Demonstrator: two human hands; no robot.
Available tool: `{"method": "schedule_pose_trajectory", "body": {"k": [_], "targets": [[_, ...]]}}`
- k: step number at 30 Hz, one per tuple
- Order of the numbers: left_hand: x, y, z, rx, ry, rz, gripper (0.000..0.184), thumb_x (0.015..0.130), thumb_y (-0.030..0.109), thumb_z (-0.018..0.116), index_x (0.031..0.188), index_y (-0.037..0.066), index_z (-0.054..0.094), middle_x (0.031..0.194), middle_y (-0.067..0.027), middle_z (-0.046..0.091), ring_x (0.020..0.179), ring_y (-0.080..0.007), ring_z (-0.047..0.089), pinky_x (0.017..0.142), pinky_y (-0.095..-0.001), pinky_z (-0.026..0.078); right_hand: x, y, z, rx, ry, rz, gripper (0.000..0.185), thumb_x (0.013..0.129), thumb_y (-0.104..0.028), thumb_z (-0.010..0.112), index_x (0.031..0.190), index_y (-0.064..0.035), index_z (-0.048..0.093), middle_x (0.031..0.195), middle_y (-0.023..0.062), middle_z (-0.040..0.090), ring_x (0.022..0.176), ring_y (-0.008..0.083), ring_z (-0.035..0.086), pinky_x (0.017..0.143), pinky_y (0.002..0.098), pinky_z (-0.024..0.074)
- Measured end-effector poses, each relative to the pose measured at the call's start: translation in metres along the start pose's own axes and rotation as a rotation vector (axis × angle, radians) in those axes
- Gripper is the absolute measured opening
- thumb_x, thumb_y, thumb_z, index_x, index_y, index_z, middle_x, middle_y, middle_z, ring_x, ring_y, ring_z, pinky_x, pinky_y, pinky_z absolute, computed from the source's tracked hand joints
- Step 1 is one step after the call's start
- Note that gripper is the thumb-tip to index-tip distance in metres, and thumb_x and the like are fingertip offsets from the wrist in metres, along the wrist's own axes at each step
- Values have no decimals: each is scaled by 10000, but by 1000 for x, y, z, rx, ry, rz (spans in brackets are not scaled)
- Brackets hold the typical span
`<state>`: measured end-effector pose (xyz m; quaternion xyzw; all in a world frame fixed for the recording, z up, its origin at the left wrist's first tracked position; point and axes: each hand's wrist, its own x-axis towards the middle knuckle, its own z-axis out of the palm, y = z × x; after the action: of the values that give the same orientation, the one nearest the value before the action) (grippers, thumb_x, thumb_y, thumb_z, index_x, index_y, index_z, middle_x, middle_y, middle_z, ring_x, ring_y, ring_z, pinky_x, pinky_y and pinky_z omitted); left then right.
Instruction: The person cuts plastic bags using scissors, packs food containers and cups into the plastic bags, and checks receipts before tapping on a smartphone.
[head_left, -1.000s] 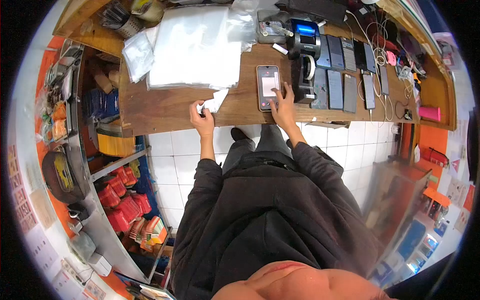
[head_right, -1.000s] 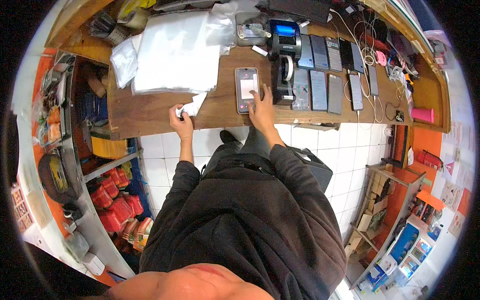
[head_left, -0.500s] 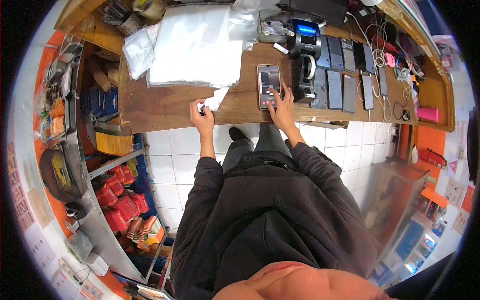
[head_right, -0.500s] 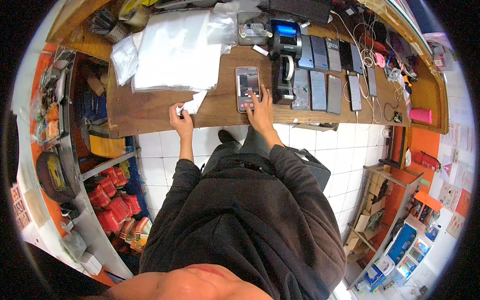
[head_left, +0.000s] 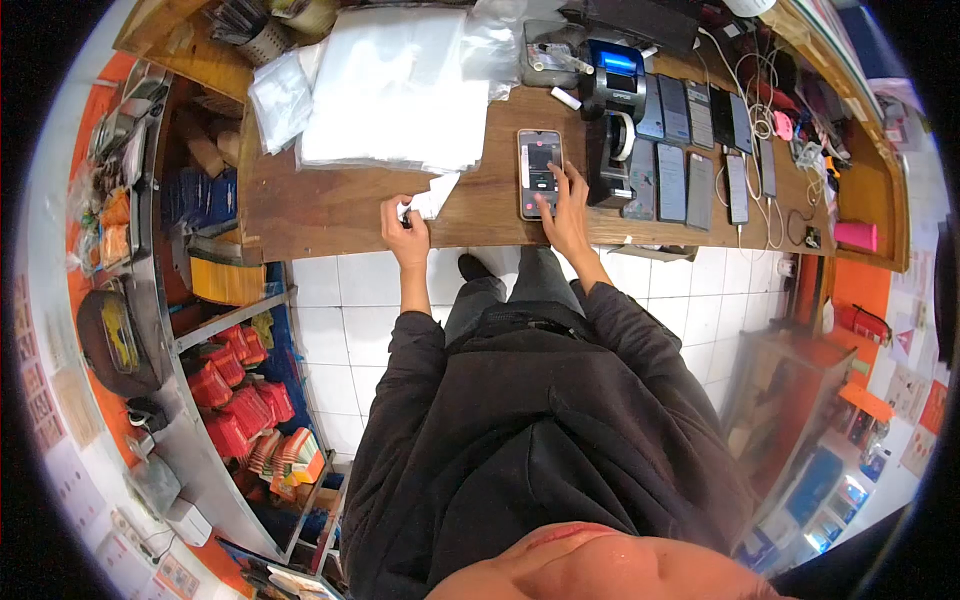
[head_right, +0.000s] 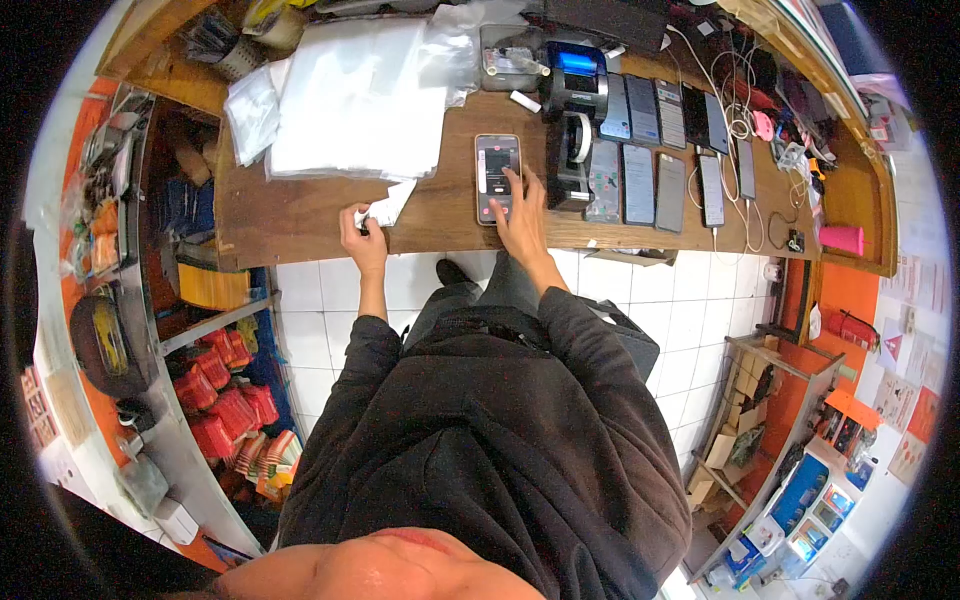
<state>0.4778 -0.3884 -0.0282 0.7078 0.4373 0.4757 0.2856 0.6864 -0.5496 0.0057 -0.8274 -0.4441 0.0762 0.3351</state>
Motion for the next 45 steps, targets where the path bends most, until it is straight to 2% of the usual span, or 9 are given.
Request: {"method": "schedule_pose_trajectory", "body": {"k": [3, 6, 14, 15, 25, 30, 34, 39, 45], "targets": [[1, 1, 0, 2, 0, 3, 154, 720, -26, 484, 857, 7, 548, 823, -144, 532, 738, -340, 534, 649, -403, 434, 6, 1, 2, -11, -5, -35, 506, 893, -244, 564, 1337, -89, 377, 1369, 261, 276, 1241, 444, 287, 1028, 512, 271], [0, -1, 0, 10, -6, 10, 150, 722, -22, 484, 855, 4, 546, 822, -145, 531, 734, -345, 533, 644, -409, 432, 8, -2, 1, -230, -45, -71, 490, 890, -272, 558, 1326, -105, 408, 1368, 256, 289, 1270, 449, 257, 1048, 519, 249], [0, -1, 1, 11, -3, 0, 159, 712, -26, 473, 851, 5, 544, 817, -148, 526, 733, -354, 531, 646, -420, 430, -7, 15, -1, 172, 83, 55, 384, 895, -134, 495, 1275, -87, 470, 1343, 224, 359, 1229, 399, 337, 1044, 469, 256], [0, -2, 1, 10, -3, 1, 160, 712, -26, 471, 851, 6, 544, 817, -148, 525, 734, -355, 531, 646, -421, 430, -9, 18, 1, 153, 96, 31, 373, 885, -81, 489, 1258, -84, 481, 1319, 214, 391, 1215, 387, 368, 1037, 451, 280], [1, -1, 1, 34, -18, 12, 172, 714, -25, 464, 860, 9, 549, 825, -148, 527, 735, -354, 527, 655, -418, 431, -12, 14, -3, 163, 96, 73, 348, 868, -41, 499, 1214, -78, 514, 1270, 203, 417, 1175, 381, 405, 1008, 436, 326], [0, 1, 2, 16, -19, -16, 159, 726, -25, 461, 857, 4, 547, 826, -149, 528, 730, -344, 529, 644, -407, 432, 0, 9, -6, 97, 37, 128, 413, 851, -46, 517, 1260, -54, 456, 1184, 208, 454, 1110, 380, 408, 977, 451, 326], [-1, -1, 2, 40, -31, -23, 171, 714, -31, 469, 861, -11, 554, 842, -141, 546, 753, -319, 545, 677, -374, 453, 0, 12, -7, 98, 13, 108, 455, 844, -43, 521, 1287, -42, 415, 1192, 211, 458, 1108, 390, 405, 972, 459, 322], [1, 2, 2, 54, -23, 12, 158, 723, -34, 465, 854, 0, 547, 822, -148, 530, 724, -340, 528, 629, -400, 429, -13, 25, -9, 138, -46, -18, 525, 836, -28, 517, 1335, -20, 352, 1313, 214, 396, 1203, 395, 348, 1043, 447, 262], [0, 2, 3, 55, -29, -12, 167, 719, -32, 467, 853, -2, 563, 840, -137, 546, 752, -319, 550, 676, -386, 447, -16, 28, -14, 189, -102, -16, 570, 826, -35, 527, 1356, -24, 319, 1344, 208, 364, 1236, 390, 318, 1062, 448, 241]]}}
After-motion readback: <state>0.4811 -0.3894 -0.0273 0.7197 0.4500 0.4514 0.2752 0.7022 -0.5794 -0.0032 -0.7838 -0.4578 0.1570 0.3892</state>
